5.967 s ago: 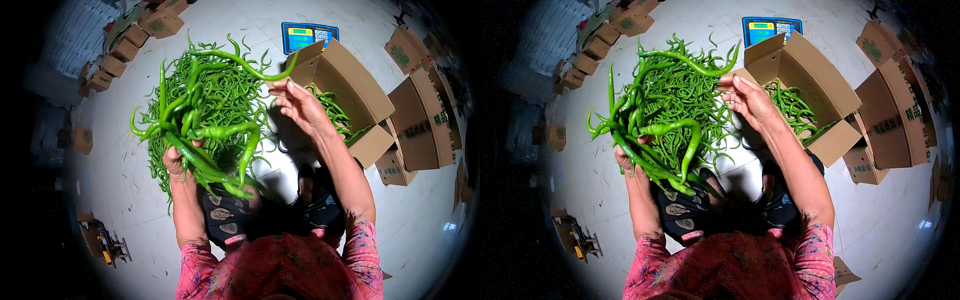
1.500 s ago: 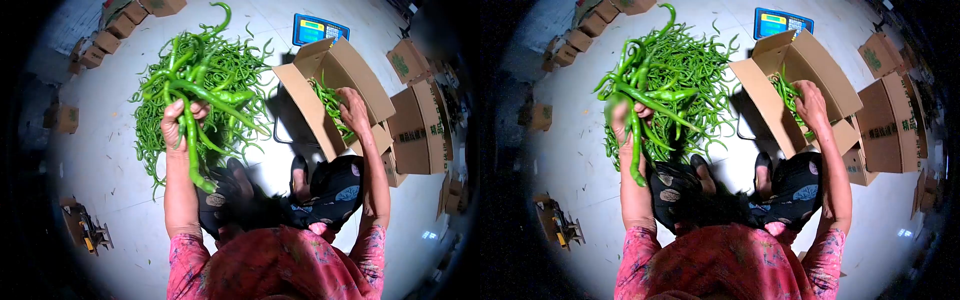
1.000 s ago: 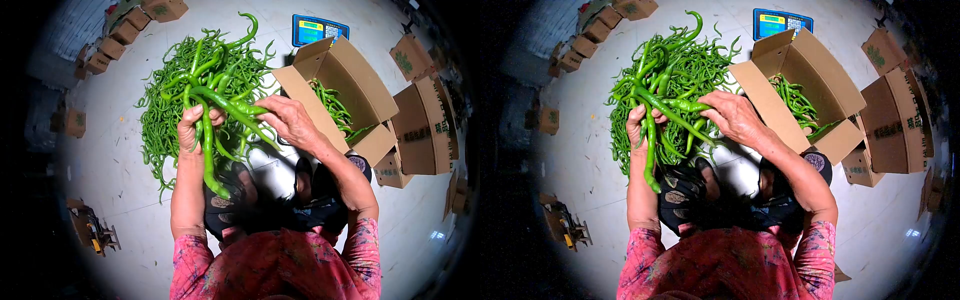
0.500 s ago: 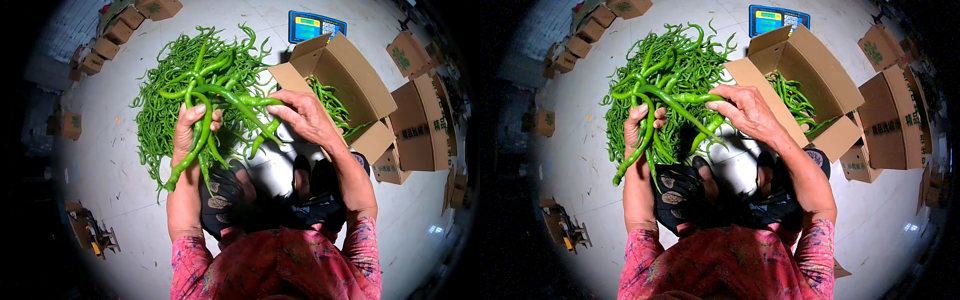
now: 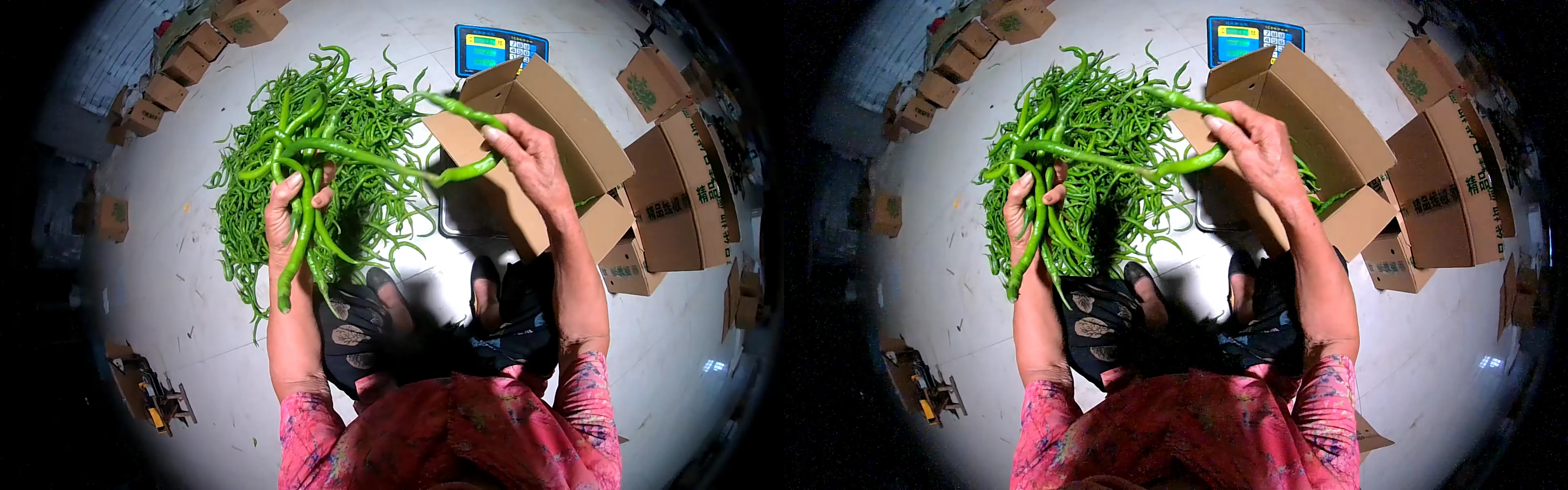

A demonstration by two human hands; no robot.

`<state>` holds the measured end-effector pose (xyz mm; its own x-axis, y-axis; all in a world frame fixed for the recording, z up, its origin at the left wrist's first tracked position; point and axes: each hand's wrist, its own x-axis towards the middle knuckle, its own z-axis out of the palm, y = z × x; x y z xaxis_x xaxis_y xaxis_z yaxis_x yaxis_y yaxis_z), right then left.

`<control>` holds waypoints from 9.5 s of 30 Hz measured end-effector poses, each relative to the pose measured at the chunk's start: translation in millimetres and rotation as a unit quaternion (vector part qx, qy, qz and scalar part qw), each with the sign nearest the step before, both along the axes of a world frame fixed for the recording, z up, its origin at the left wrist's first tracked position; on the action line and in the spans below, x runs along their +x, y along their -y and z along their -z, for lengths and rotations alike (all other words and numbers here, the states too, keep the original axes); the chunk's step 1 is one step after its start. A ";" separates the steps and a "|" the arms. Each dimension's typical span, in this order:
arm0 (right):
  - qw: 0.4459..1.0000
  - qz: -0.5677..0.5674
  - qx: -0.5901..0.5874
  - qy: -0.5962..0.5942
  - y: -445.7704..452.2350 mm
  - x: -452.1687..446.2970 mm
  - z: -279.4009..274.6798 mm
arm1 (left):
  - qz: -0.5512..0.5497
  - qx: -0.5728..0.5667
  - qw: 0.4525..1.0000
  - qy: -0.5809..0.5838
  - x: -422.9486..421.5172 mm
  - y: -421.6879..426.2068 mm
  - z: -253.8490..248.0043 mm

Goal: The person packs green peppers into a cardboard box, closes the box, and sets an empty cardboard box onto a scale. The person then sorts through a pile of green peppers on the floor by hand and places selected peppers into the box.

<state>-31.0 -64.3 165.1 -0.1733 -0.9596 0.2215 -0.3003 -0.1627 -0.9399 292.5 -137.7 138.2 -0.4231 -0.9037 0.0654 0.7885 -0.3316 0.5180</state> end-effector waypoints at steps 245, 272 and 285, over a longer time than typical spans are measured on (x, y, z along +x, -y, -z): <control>0.813 -0.254 0.131 0.508 -17.0 69.8 18.4 | 0.026 -0.286 0.893 0.347 -43.3 -48.3 -23.3; 0.797 -0.294 0.108 0.516 -13.0 50.3 25.3 | -0.124 0.042 0.987 0.094 8.0 7.9 21.2; 0.853 -0.263 0.134 0.431 -9.4 58.4 36.9 | -0.004 -0.054 0.964 0.261 -65.9 -39.9 10.6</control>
